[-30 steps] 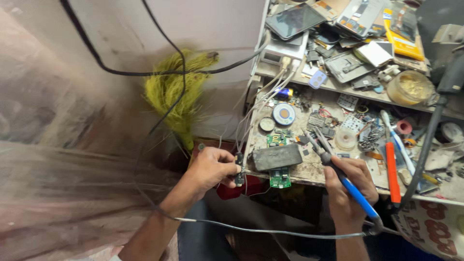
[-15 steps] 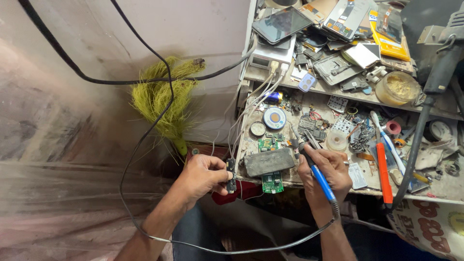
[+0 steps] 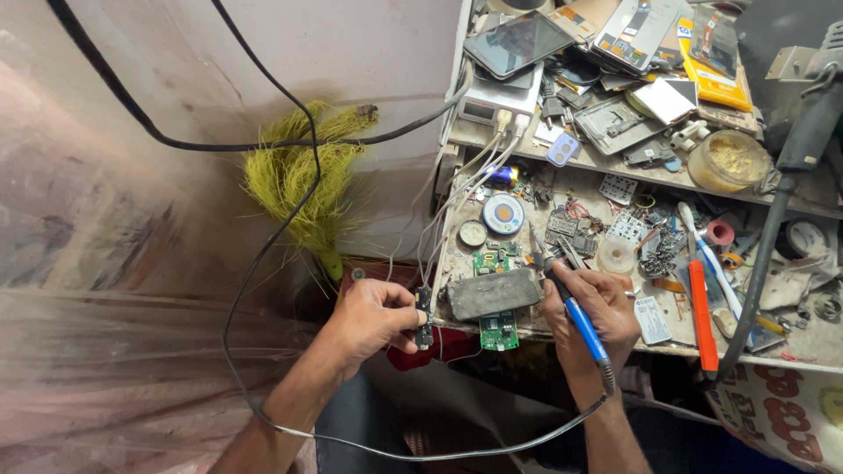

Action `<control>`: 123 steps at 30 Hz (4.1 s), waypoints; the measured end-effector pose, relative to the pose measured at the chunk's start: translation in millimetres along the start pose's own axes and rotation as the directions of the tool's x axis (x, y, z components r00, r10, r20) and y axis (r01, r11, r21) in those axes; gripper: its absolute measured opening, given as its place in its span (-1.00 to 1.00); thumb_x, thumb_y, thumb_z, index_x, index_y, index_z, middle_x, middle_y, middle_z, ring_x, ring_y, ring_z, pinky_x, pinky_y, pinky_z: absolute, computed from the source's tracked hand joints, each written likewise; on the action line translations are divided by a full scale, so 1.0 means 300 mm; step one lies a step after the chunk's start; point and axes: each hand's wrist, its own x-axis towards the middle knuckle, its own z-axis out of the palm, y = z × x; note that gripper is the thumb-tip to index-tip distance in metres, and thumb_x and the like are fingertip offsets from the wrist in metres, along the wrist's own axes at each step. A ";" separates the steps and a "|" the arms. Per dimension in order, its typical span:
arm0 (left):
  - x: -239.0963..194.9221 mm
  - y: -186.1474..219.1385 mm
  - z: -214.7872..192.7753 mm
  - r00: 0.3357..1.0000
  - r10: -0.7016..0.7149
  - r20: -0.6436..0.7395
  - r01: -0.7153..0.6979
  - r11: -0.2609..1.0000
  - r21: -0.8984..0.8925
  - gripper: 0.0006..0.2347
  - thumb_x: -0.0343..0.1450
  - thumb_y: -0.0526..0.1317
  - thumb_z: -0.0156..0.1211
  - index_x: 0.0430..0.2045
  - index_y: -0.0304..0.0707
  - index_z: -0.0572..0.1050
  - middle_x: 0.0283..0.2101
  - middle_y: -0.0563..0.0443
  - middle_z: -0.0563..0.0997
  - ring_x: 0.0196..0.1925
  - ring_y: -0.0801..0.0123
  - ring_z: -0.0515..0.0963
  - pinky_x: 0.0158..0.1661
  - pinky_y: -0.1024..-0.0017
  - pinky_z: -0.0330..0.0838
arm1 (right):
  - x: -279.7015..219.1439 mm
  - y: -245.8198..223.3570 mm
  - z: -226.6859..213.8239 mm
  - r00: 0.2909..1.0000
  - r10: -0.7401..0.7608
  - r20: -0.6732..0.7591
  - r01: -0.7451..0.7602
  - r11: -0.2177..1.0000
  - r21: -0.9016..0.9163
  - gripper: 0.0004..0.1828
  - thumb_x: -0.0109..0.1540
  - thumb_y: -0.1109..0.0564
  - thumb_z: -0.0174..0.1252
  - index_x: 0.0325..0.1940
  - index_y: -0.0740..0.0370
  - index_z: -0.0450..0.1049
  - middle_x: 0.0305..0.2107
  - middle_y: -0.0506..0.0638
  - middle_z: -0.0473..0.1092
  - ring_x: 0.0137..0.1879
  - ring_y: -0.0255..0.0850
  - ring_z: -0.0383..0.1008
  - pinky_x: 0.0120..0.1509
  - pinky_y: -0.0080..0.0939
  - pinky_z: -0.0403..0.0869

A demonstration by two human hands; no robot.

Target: The person is soldering electronic components onto a circuit board using a soldering iron and solder wire, frequently repositioning the board and the wire by hand on a cluttered workbench.

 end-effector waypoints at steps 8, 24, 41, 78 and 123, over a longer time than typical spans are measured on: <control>-0.002 0.005 0.000 1.000 -0.002 -0.013 0.003 0.998 0.064 -0.91 0.30 -0.39 0.30 -0.45 -0.52 0.61 -0.50 -0.10 0.66 -0.58 0.43 0.63 -0.53 0.54 0.58 | -0.046 0.024 -0.057 0.995 0.100 0.020 -0.102 0.972 0.211 -0.70 0.18 0.32 0.33 0.00 0.30 0.60 -0.18 0.06 0.47 -0.05 -0.22 0.46 0.13 -0.25 0.45; 0.020 -0.028 -0.006 0.998 0.068 0.013 -0.069 0.997 0.029 -0.93 0.30 -0.42 0.25 -0.52 -0.55 0.61 -0.55 -0.07 0.63 -0.63 0.44 0.60 -0.57 0.55 0.56 | -0.120 0.022 -0.091 0.901 -0.143 0.410 -0.086 0.867 0.492 -0.64 -0.01 0.25 0.41 -0.13 0.18 0.64 -0.29 -0.07 0.54 -0.05 -0.17 0.44 0.25 -0.17 0.37; 0.000 -0.008 0.000 0.997 0.070 0.012 -0.070 0.997 0.022 -0.93 0.29 -0.44 0.26 -0.51 -0.57 0.61 -0.57 -0.09 0.62 -0.66 0.45 0.60 -0.60 0.57 0.54 | -0.126 -0.003 -0.074 0.892 -0.144 0.428 -0.042 0.917 0.397 -0.61 -0.04 0.19 0.45 -0.12 0.09 0.66 -0.27 -0.08 0.58 -0.07 -0.23 0.47 0.33 -0.19 0.28; -0.012 0.006 0.020 0.993 0.109 -0.052 -0.103 0.988 0.116 -0.91 0.26 -0.41 0.27 -0.53 -0.56 0.62 -0.56 -0.05 0.62 -0.61 0.49 0.58 -0.57 0.53 0.55 | -0.124 0.004 -0.079 0.904 -0.164 0.395 -0.024 0.903 0.429 -0.60 -0.05 0.23 0.43 -0.12 0.10 0.65 -0.27 -0.07 0.55 -0.06 -0.19 0.44 0.20 -0.18 0.38; -0.009 0.007 0.016 0.995 0.076 -0.059 -0.070 0.993 0.098 -0.93 0.25 -0.43 0.26 -0.54 -0.54 0.62 -0.55 -0.05 0.62 -0.59 0.47 0.60 -0.56 0.54 0.58 | -0.124 -0.001 -0.068 0.896 -0.223 0.385 0.038 0.901 0.433 -0.59 -0.07 0.22 0.44 -0.13 0.09 0.66 -0.27 -0.09 0.56 -0.08 -0.20 0.46 0.24 -0.15 0.33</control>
